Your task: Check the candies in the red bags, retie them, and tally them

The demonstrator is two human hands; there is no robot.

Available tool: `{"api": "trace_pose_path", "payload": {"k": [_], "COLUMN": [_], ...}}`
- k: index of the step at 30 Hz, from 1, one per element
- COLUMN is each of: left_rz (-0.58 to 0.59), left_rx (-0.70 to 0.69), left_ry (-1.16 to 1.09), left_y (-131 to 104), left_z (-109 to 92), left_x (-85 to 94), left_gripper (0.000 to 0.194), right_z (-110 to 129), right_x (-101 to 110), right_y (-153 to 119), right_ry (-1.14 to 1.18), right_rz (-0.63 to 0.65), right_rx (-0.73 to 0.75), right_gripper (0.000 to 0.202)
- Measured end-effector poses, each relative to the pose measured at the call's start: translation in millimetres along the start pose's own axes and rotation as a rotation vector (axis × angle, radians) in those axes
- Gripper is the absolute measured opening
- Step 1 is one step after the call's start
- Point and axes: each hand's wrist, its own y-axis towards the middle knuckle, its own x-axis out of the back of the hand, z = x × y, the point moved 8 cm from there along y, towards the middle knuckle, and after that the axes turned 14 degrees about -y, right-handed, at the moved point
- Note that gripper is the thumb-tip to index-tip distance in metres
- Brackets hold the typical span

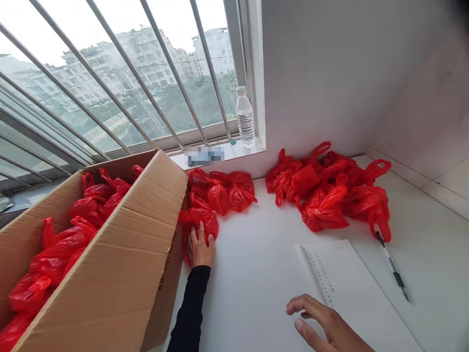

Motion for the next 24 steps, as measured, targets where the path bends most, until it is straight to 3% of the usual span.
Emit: {"api": "trace_pose_path", "payload": {"k": [2,7,10,13,16,20,24], "left_rz": [-0.048,-0.211,-0.293,-0.218,-0.078,0.010,0.201], "left_rx": [-0.033,-0.140,-0.150,-0.113,-0.101,-0.044,0.053], "left_ry": [-0.028,-0.128,-0.166,-0.267,-0.422,-0.554,-0.751], "left_y": [-4.6,-44.6,-70.3,-82.4,-90.0,-107.7,-130.8], "left_z": [-11.5,-50.4,-67.1,-76.5,-85.7,-99.5,-126.2], "left_x": [6.6,31.2,43.9,41.3,29.7,21.4,9.1], "left_gripper": [0.048,0.041,0.042,0.057,0.063,0.042,0.035], "right_z": [-2.0,-31.8,-46.0,-50.9,-38.7,0.5,40.7], "right_x": [32.4,138.0,171.8,181.3,181.4,171.0,137.0], "right_y": [4.1,9.4,22.7,44.9,52.3,34.5,7.5], "right_ry": [-0.015,-0.175,-0.361,-0.367,-0.307,-0.243,-0.165], "right_rz": [-0.131,-0.751,-0.900,-0.836,-0.790,-0.778,-0.651], "right_rx": [-0.018,-0.044,-0.058,-0.046,-0.005,0.115,0.235], "right_gripper": [0.038,0.033,0.031,0.035,0.043,0.044,0.042]}}
